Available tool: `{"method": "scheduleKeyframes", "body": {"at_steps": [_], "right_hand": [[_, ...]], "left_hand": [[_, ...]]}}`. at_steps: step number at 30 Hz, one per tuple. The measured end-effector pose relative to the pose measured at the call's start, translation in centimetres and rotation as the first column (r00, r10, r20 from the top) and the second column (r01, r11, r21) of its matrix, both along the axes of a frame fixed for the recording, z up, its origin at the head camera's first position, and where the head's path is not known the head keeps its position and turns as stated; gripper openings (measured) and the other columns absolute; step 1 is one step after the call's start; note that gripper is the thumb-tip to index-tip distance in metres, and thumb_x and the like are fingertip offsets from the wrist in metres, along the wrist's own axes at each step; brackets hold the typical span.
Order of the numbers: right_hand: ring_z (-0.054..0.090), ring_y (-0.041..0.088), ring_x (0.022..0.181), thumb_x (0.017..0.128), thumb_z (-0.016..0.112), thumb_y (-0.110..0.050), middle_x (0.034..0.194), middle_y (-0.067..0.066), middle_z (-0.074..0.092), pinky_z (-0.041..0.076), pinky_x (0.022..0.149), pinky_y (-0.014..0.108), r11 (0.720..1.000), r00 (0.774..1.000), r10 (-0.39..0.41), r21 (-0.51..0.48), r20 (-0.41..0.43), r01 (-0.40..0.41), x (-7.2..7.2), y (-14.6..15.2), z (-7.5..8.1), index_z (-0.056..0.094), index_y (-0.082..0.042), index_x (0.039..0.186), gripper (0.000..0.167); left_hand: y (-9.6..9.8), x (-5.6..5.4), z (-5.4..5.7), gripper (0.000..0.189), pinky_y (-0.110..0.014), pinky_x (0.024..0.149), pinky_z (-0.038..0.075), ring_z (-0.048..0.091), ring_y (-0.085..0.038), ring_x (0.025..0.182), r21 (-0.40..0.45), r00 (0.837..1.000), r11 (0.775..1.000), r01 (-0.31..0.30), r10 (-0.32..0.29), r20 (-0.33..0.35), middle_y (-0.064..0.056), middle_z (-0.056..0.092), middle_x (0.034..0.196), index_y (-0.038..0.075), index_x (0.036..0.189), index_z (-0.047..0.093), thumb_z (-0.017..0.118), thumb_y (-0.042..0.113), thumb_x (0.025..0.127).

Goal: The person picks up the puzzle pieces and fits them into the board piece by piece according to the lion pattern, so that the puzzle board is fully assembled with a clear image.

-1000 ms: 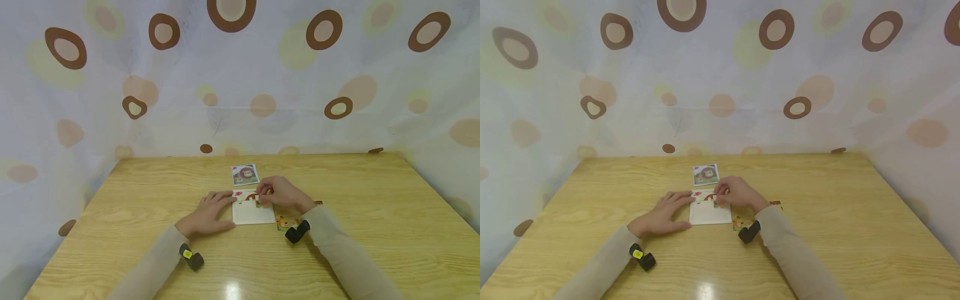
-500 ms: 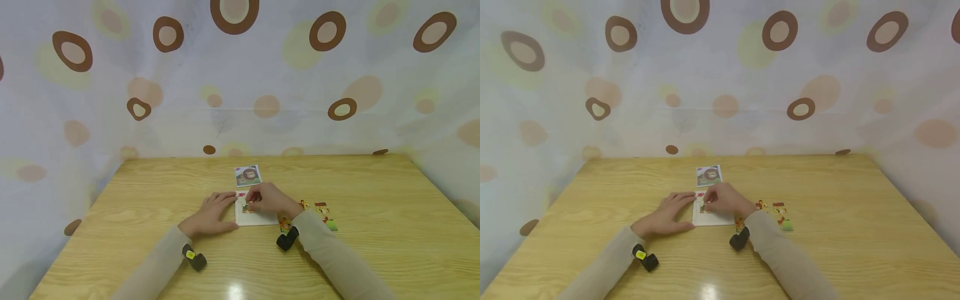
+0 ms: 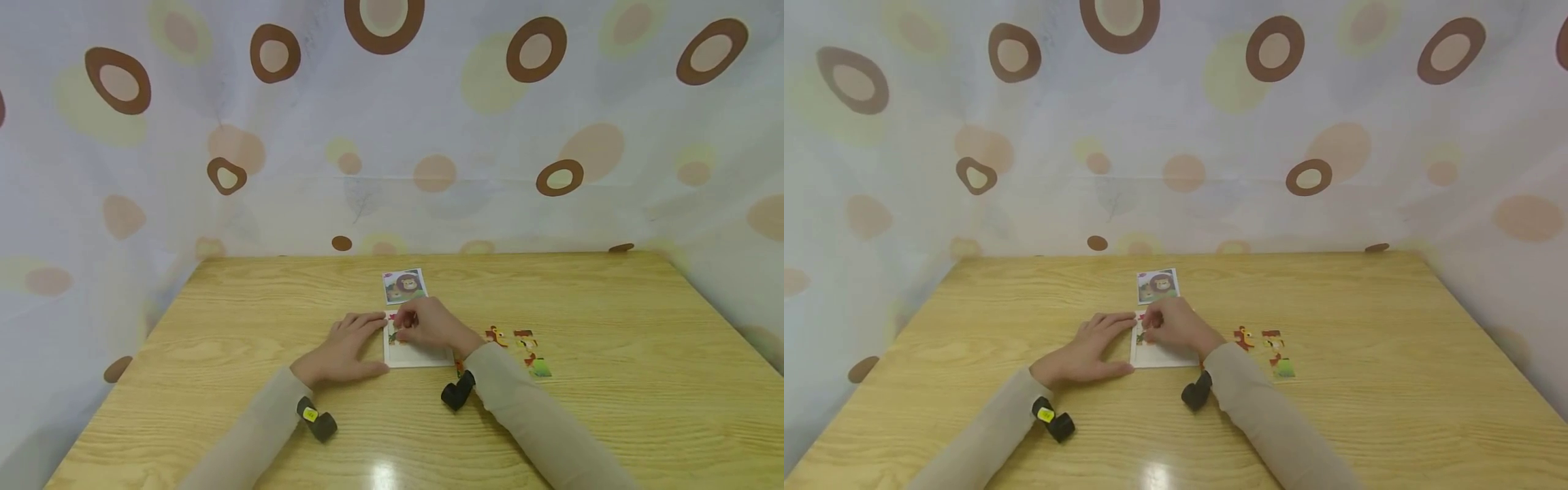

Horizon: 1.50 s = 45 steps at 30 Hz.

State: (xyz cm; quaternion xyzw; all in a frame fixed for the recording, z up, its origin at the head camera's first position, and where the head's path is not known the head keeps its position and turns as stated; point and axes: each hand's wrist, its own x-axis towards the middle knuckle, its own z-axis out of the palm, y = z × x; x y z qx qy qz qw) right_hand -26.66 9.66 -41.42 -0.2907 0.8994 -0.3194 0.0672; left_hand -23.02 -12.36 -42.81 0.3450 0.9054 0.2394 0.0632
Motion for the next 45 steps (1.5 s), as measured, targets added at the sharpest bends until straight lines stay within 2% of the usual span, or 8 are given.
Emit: {"method": "scheduleKeyframes", "body": {"at_steps": [8,14,17,21,25,30,38,45], "right_hand": [[0.051,0.005,0.065,0.081,0.076,-0.012,0.072,-0.002,0.066,0.043,0.062,0.020,1.000,1.000,0.000,0.025,0.000,0.000,-0.3,-0.1,0.2,0.073,-0.009,0.082,0.004],[0.051,0.005,0.064,0.081,0.077,-0.014,0.070,-0.002,0.064,0.043,0.061,0.020,0.999,0.999,-0.030,0.010,-0.020,0.030,0.1,-0.1,0.0,0.068,-0.008,0.080,0.011],[0.050,0.004,0.062,0.082,0.076,-0.013,0.069,-0.001,0.063,0.043,0.060,0.019,1.000,0.999,-0.011,-0.013,-0.052,0.011,0.4,0.2,-0.1,0.069,-0.007,0.080,0.010],[0.051,0.004,0.065,0.085,0.073,-0.013,0.075,-0.001,0.065,0.044,0.062,0.020,1.000,0.999,0.023,-0.010,-0.047,-0.024,0.8,1.0,0.1,0.072,-0.006,0.087,0.007],[0.053,0.006,0.073,0.087,0.069,-0.010,0.086,0.000,0.066,0.046,0.068,0.023,0.997,0.997,0.071,0.033,-0.002,-0.071,1.1,2.4,0.8,0.072,-0.006,0.099,0.013],[0.054,0.008,0.075,0.090,0.064,-0.008,0.090,0.001,0.064,0.047,0.070,0.026,0.992,0.992,0.117,0.037,0.042,-0.119,1.2,4.8,1.6,0.067,-0.003,0.110,0.021],[0.059,0.011,0.077,0.092,0.062,-0.008,0.090,0.003,0.064,0.050,0.070,0.028,0.994,0.995,0.097,0.043,0.024,-0.098,0.6,9.2,2.6,0.063,-0.001,0.113,0.023],[0.060,0.017,0.079,0.086,0.066,-0.005,0.095,0.011,0.063,0.050,0.072,0.035,0.984,0.994,0.043,0.168,0.105,-0.060,0.8,12.1,4.3,0.063,0.000,0.106,0.020]], "left_hand": [[0.0,-0.1,-0.2,0.068,-0.055,0.103,0.026,0.029,-0.031,0.137,-0.001,1.000,1.000,0.004,-0.004,0.000,-0.008,0.031,0.155,0.014,0.143,0.043,0.065,0.045,0.086],[0.0,0.2,0.3,0.059,-0.058,0.103,0.025,0.030,-0.032,0.136,0.017,1.000,1.000,0.008,-0.008,-0.001,-0.010,0.033,0.153,0.015,0.137,0.049,0.066,0.042,0.087],[0.1,0.3,0.4,0.059,-0.057,0.104,0.025,0.029,-0.032,0.137,0.015,1.000,1.000,0.004,-0.004,0.008,-0.009,0.033,0.154,0.016,0.137,0.050,0.067,0.041,0.087],[0.2,0.1,0.2,0.059,-0.055,0.103,0.025,0.029,-0.031,0.136,0.010,1.000,1.000,0.005,-0.006,0.004,-0.009,0.033,0.154,0.017,0.138,0.050,0.067,0.042,0.086],[0.3,0.1,0.2,0.060,-0.055,0.105,0.025,0.029,-0.031,0.137,-0.002,1.000,1.000,0.002,-0.002,-0.001,-0.008,0.032,0.155,0.017,0.138,0.050,0.066,0.043,0.086],[0.2,0.0,0.2,0.062,-0.056,0.107,0.023,0.027,-0.031,0.138,-0.016,1.000,1.000,-0.012,0.012,0.008,-0.007,0.030,0.156,0.018,0.139,0.049,0.066,0.044,0.086],[-0.1,-0.1,-0.1,0.062,-0.055,0.106,0.022,0.026,-0.030,0.139,-0.011,1.000,1.000,-0.006,0.006,0.004,-0.007,0.029,0.156,0.017,0.140,0.048,0.065,0.044,0.086],[0.0,-0.1,-0.2,0.064,-0.055,0.104,0.024,0.027,-0.030,0.139,-0.006,1.000,1.000,0.000,0.000,-0.001,-0.007,0.030,0.156,0.016,0.140,0.047,0.065,0.045,0.086]]}}
